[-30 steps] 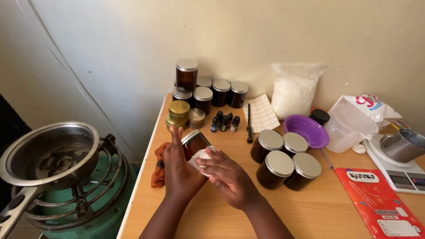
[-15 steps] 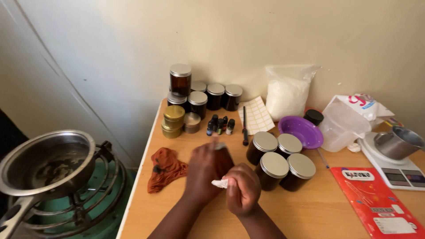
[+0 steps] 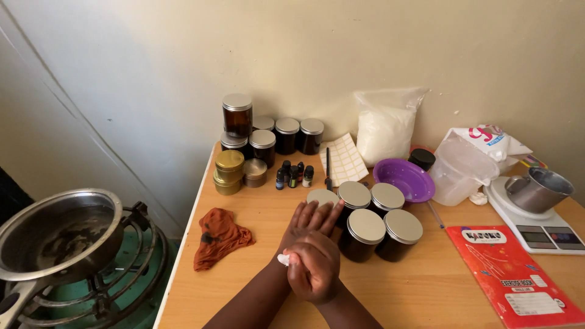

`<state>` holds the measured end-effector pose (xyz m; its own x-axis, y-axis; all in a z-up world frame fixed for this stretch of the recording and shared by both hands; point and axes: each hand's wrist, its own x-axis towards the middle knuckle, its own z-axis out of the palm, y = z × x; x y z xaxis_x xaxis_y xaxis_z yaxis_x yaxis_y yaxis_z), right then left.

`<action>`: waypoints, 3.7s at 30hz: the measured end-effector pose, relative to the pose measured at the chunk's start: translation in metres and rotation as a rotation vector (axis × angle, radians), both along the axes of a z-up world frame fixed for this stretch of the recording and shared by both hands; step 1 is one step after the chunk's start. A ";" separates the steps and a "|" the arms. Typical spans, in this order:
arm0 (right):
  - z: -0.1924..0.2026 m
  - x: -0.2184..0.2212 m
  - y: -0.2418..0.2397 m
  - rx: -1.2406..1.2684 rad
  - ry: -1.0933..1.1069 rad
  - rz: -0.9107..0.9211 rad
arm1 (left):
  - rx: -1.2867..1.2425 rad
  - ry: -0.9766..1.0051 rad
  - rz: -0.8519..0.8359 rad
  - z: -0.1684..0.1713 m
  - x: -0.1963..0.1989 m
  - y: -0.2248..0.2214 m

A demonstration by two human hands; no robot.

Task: Cleaning the exterior of dark glass jars with silver lids using a cloth or tissue to remove residue.

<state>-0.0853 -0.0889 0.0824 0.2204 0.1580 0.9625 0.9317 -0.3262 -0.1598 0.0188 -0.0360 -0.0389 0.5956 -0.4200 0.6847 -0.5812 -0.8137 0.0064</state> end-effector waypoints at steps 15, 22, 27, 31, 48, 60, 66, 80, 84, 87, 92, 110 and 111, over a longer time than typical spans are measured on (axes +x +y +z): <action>-0.001 0.004 -0.001 -0.003 0.051 -0.017 | -0.808 0.492 -0.155 0.056 -0.016 0.019; -0.014 0.017 -0.001 0.018 0.186 -0.041 | -1.247 0.798 -0.066 0.046 -0.004 0.041; -0.043 0.033 0.008 0.009 0.532 -0.166 | -2.199 1.497 -0.418 0.073 -0.036 0.069; -0.056 0.038 0.015 -0.247 0.616 -0.351 | -2.183 1.290 -0.537 0.081 -0.051 0.071; 0.053 0.021 -0.058 0.034 0.479 -0.135 | -1.866 0.992 -0.172 0.049 -0.058 0.057; 0.083 0.156 -0.278 0.082 0.567 -0.617 | -1.546 0.702 -0.224 0.025 -0.055 0.052; 0.056 0.267 -0.439 -0.136 0.478 -0.861 | -1.601 0.700 -0.286 0.024 -0.054 0.054; 0.027 0.343 -0.546 -0.599 1.189 -1.300 | -1.760 0.651 -0.236 0.015 -0.036 0.058; 0.031 0.352 -0.559 -0.318 1.153 -1.258 | -1.737 0.617 -0.240 0.007 -0.031 0.059; 0.031 0.349 -0.570 -0.342 1.353 -1.244 | -1.789 0.633 -0.212 0.010 -0.030 0.059; 0.028 0.340 -0.573 -0.367 1.316 -1.259 | -1.792 0.628 -0.249 0.002 -0.025 0.062; -0.072 0.476 -0.695 -0.546 1.446 -0.972 | -1.751 0.653 -0.172 0.005 -0.025 0.062; -0.090 0.496 -0.716 -0.666 1.420 -0.988 | -1.751 0.656 -0.184 0.004 -0.025 0.062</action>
<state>0.4104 -0.8052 -0.0072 0.9438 -0.2869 -0.1642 -0.3154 -0.9302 -0.1876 -0.0061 0.0262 -0.0346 0.9417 0.3299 0.0655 -0.2097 0.4237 0.8812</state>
